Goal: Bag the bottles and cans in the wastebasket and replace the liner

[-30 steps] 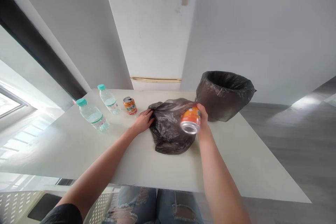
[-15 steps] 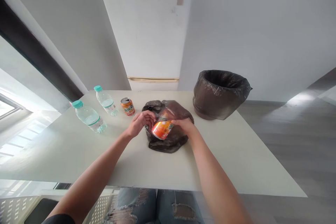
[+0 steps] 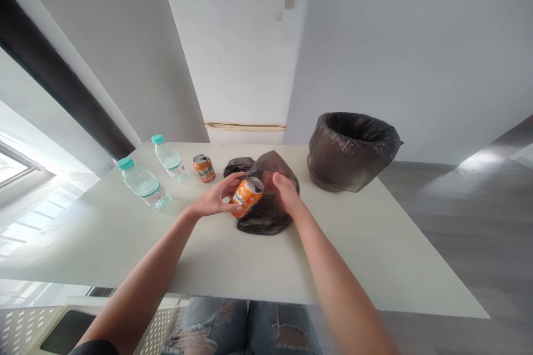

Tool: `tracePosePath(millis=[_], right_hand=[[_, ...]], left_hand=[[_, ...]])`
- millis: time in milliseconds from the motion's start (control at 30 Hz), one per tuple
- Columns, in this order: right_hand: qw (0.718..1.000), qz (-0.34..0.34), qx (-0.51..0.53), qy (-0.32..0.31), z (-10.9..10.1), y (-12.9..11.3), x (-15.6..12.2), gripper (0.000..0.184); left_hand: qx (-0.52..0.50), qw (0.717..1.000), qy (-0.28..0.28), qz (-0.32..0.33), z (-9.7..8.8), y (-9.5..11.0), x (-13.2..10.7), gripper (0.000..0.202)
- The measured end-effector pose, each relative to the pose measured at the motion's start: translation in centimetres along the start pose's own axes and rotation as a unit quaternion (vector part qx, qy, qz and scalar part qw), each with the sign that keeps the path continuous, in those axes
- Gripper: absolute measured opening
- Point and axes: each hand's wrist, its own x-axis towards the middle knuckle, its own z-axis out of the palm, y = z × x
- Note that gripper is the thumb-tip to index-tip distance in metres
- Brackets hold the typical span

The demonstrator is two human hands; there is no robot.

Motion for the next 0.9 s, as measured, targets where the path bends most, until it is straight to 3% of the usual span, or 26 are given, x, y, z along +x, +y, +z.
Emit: tracePosePath(millis=[67,200,300,367,433,533,600,667,733,833,900], right_hand=[[0.993,0.001,0.114,0.014,0.3,-0.1,0.5,0.079],[0.95,0.033,0.303,0.06,0.9,0.3,1.3,0.059],[0.933,0.046,0.334,0.125,1.1,0.6,1.7,0.054],[0.925,0.053,0.342,0.155,0.9,0.8,1.9,0.052],[0.924,0.058,0.341,0.163,0.7,0.9,1.9,0.049],[0.928,0.059,0.331,0.158,0.5,1.1,1.8,0.047],[0.93,0.057,0.329,0.151,0.4,1.2,1.7,0.049],[0.932,0.058,0.328,0.143,0.4,1.2,1.7,0.051],[0.933,0.06,0.328,0.136,0.5,1.3,1.7,0.052],[0.932,0.067,0.331,0.134,0.6,1.3,1.7,0.052],[0.932,0.069,0.332,0.13,0.6,1.4,1.6,0.051]], left_hand=[[-0.018,0.999,-0.013,-0.024,-0.3,0.6,-0.3,0.087],[-0.111,0.993,0.0,-0.041,0.4,1.4,-1.3,0.06],[-0.175,0.98,0.05,-0.085,1.4,1.3,-2.5,0.049],[-0.245,0.956,0.098,-0.126,1.7,1.2,-3.8,0.05],[-0.321,0.921,0.139,-0.169,1.8,1.0,-5.3,0.056],[-0.412,0.873,0.145,-0.219,1.3,1.0,-7.7,0.071],[-0.429,0.862,0.158,-0.219,0.8,0.9,-9.0,0.079],[-0.374,0.88,0.216,-0.197,0.4,0.5,-9.7,0.079],[-0.241,0.901,0.317,-0.171,0.0,-0.4,-9.8,0.072],[-0.04,0.878,0.454,-0.143,-0.9,-2.2,-9.4,0.074],[0.003,0.864,0.484,-0.141,-1.5,-3.6,-9.2,0.079]])
